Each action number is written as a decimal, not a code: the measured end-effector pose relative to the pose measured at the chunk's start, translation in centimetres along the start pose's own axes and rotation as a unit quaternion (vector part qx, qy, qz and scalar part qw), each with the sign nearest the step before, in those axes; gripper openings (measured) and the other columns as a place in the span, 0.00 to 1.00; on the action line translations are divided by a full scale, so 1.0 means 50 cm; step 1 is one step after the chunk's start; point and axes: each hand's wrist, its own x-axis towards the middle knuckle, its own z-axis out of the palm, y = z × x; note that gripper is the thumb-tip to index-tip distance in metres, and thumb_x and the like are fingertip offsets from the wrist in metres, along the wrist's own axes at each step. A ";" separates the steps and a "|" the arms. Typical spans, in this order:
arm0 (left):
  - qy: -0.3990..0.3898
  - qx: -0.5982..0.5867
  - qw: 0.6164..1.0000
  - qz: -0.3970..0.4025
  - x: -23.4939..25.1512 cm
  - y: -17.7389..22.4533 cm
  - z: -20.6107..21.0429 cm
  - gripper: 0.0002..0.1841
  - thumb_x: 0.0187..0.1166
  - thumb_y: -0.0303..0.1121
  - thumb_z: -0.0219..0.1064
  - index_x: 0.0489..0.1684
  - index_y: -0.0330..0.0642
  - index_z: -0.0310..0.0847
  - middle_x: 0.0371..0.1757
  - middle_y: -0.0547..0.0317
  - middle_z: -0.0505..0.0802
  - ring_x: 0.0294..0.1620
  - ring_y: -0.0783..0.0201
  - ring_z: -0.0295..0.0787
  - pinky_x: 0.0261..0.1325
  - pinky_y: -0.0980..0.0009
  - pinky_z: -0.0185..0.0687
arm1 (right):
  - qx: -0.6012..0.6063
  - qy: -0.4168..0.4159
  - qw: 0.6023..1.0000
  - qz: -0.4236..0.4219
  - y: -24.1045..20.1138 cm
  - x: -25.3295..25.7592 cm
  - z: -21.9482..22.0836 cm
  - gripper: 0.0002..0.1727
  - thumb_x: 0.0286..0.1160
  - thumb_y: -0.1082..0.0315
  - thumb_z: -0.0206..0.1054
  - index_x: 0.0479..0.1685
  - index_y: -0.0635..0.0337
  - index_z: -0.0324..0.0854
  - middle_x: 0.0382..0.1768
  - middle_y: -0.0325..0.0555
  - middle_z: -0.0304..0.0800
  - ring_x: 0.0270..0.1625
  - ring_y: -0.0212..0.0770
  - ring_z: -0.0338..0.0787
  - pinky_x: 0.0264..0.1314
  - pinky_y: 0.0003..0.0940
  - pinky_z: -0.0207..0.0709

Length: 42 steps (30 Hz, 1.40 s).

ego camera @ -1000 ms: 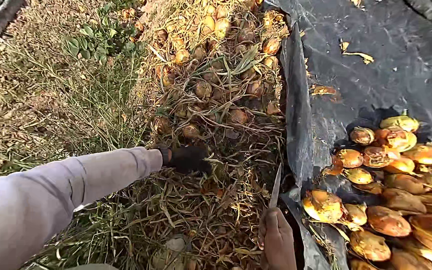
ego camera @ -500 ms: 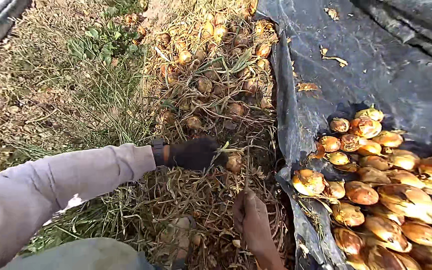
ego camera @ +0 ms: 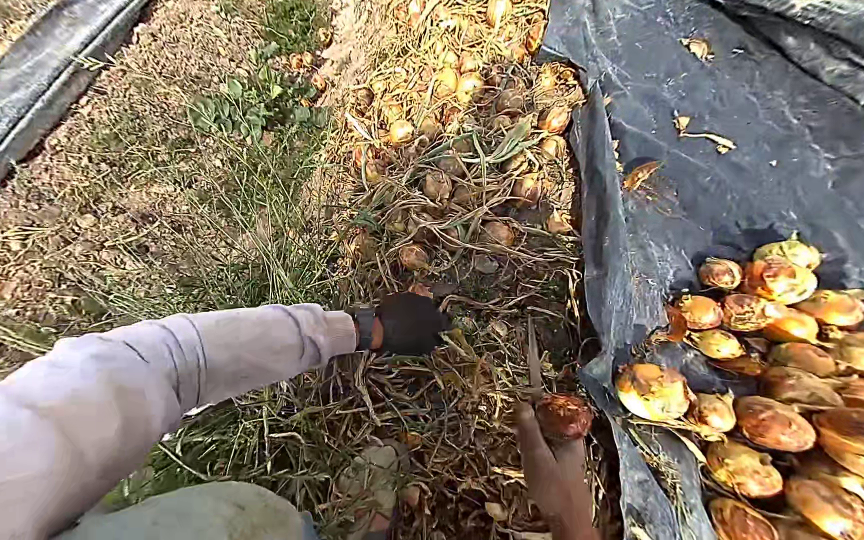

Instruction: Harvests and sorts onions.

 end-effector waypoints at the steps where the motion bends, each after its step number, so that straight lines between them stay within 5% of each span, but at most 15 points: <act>1: 0.000 0.009 0.999 -0.049 0.020 -0.052 0.007 0.11 0.82 0.40 0.64 0.52 0.48 0.88 0.43 0.47 0.92 0.47 0.42 0.91 0.44 0.36 0.84 | 0.025 0.048 0.998 0.023 -0.003 0.017 -0.034 0.25 0.81 0.42 0.63 0.46 0.58 0.79 0.20 0.28 0.77 0.18 0.24 0.76 0.23 0.24 0.77; 3: -0.006 -0.002 0.992 -0.129 0.047 -0.141 0.040 0.14 0.84 0.43 0.63 0.57 0.46 0.86 0.49 0.46 0.93 0.52 0.41 0.91 0.48 0.36 0.85 | 0.094 0.113 0.987 0.073 -0.013 0.054 -0.110 0.31 0.89 0.35 0.35 0.35 0.48 0.71 0.10 0.26 0.65 0.08 0.25 0.64 0.08 0.23 0.64; 5: -0.016 -0.038 0.983 -0.176 0.058 -0.206 0.096 0.19 0.85 0.49 0.62 0.62 0.48 0.85 0.51 0.45 0.93 0.53 0.39 0.91 0.49 0.33 0.84 | 0.137 0.110 0.982 0.075 -0.005 0.069 -0.167 0.36 0.84 0.30 0.21 0.35 0.45 0.68 0.08 0.26 0.67 0.05 0.27 0.66 0.06 0.24 0.66; 7: -0.039 -0.076 0.976 -0.200 0.063 -0.236 0.133 0.21 0.83 0.54 0.61 0.51 0.47 0.87 0.45 0.45 0.93 0.49 0.40 0.92 0.48 0.31 0.84 | 0.148 0.068 0.982 0.091 0.008 0.067 -0.166 0.37 0.82 0.26 0.25 0.34 0.43 0.71 0.09 0.26 0.71 0.07 0.28 0.69 0.09 0.26 0.69; 12: -0.164 -0.072 0.969 -0.173 0.093 -0.246 0.120 0.26 0.85 0.56 0.60 0.51 0.39 0.88 0.47 0.39 0.93 0.53 0.37 0.91 0.54 0.30 0.81 | 0.092 -0.064 0.988 0.103 0.047 0.062 -0.063 0.33 0.80 0.26 0.42 0.40 0.46 0.71 0.14 0.25 0.68 0.10 0.26 0.68 0.10 0.26 0.68; 16: -0.140 -0.058 0.982 -0.116 0.074 -0.247 0.127 0.23 0.81 0.56 0.65 0.48 0.43 0.88 0.42 0.45 0.92 0.47 0.41 0.91 0.50 0.33 0.84 | 0.073 -0.103 0.983 0.134 0.047 0.045 -0.027 0.31 0.85 0.30 0.44 0.39 0.49 0.72 0.15 0.27 0.68 0.11 0.27 0.67 0.10 0.26 0.68; 20: -0.039 -0.106 0.993 0.021 0.007 -0.141 0.051 0.27 0.83 0.60 0.62 0.30 0.43 0.85 0.32 0.53 0.88 0.40 0.53 0.88 0.45 0.47 0.83 | 0.073 -0.091 0.972 0.201 0.038 0.036 0.012 0.28 0.86 0.36 0.48 0.46 0.54 0.74 0.16 0.34 0.66 0.11 0.34 0.66 0.10 0.32 0.69; 24: -0.070 -0.421 0.904 0.027 -0.053 -0.021 -0.054 0.11 0.80 0.42 0.73 0.40 0.43 0.90 0.34 0.63 0.94 0.34 0.70 0.89 0.43 0.68 0.86 | 0.114 -0.108 0.968 0.194 0.008 0.021 0.035 0.44 0.75 0.26 0.57 0.65 0.62 0.70 0.23 0.38 0.73 0.17 0.36 0.74 0.16 0.34 0.76; 27: -0.106 -0.521 0.847 0.018 -0.088 0.038 -0.086 0.04 0.80 0.27 0.67 0.38 0.41 0.88 0.32 0.63 0.91 0.33 0.72 0.87 0.42 0.73 0.84 | 0.148 -0.122 0.972 0.133 -0.025 0.001 0.033 0.50 0.71 0.19 0.49 0.61 0.63 0.72 0.23 0.35 0.75 0.18 0.32 0.75 0.20 0.32 0.77; 29: -0.112 -0.551 0.827 0.007 -0.111 0.056 -0.093 0.05 0.84 0.27 0.63 0.43 0.40 0.85 0.33 0.63 0.89 0.33 0.73 0.85 0.41 0.75 0.84 | 0.206 -0.135 0.964 0.100 -0.044 -0.003 0.031 0.44 0.73 0.21 0.49 0.58 0.58 0.71 0.18 0.32 0.69 0.14 0.30 0.69 0.15 0.29 0.71; 32: -0.133 -0.552 0.823 -0.008 -0.134 0.063 -0.085 0.12 0.86 0.40 0.61 0.43 0.41 0.83 0.31 0.59 0.89 0.28 0.68 0.86 0.33 0.70 0.86 | 0.246 -0.151 0.952 0.105 -0.061 -0.010 0.034 0.37 0.76 0.24 0.52 0.36 0.53 0.75 0.13 0.31 0.63 0.10 0.28 0.63 0.10 0.26 0.62; 34: -0.098 -0.494 0.864 0.013 -0.136 0.054 -0.071 0.15 0.79 0.46 0.72 0.38 0.42 0.87 0.30 0.59 0.92 0.27 0.67 0.88 0.34 0.69 0.87 | 0.204 -0.157 0.961 0.102 -0.066 -0.017 0.034 0.36 0.80 0.27 0.51 0.38 0.55 0.79 0.14 0.32 0.64 0.12 0.29 0.62 0.12 0.26 0.62; 37: 0.092 -0.252 0.961 0.067 -0.130 0.041 -0.076 0.22 0.74 0.60 0.72 0.23 0.51 0.86 0.22 0.67 0.87 0.26 0.69 0.84 0.32 0.62 0.81 | 0.153 -0.123 0.976 0.097 -0.063 -0.022 0.036 0.30 0.89 0.38 0.46 0.30 0.52 0.75 0.12 0.31 0.63 0.10 0.29 0.62 0.11 0.27 0.62; 39: 0.171 -0.172 0.963 0.118 -0.132 0.044 -0.087 0.19 0.79 0.57 0.68 0.28 0.53 0.86 0.27 0.69 0.87 0.32 0.69 0.85 0.36 0.60 0.82 | 0.156 -0.095 0.974 0.134 -0.052 -0.020 0.034 0.32 0.89 0.37 0.43 0.26 0.52 0.71 0.10 0.32 0.60 0.08 0.31 0.60 0.09 0.29 0.62; 42: 0.158 -0.173 0.947 0.221 -0.141 0.088 -0.071 0.16 0.85 0.49 0.65 0.42 0.45 0.88 0.39 0.60 0.91 0.42 0.63 0.89 0.47 0.59 0.86 | 0.135 -0.119 0.969 0.171 -0.020 -0.032 0.035 0.34 0.78 0.29 0.53 0.44 0.56 0.73 0.15 0.31 0.66 0.11 0.29 0.65 0.12 0.27 0.67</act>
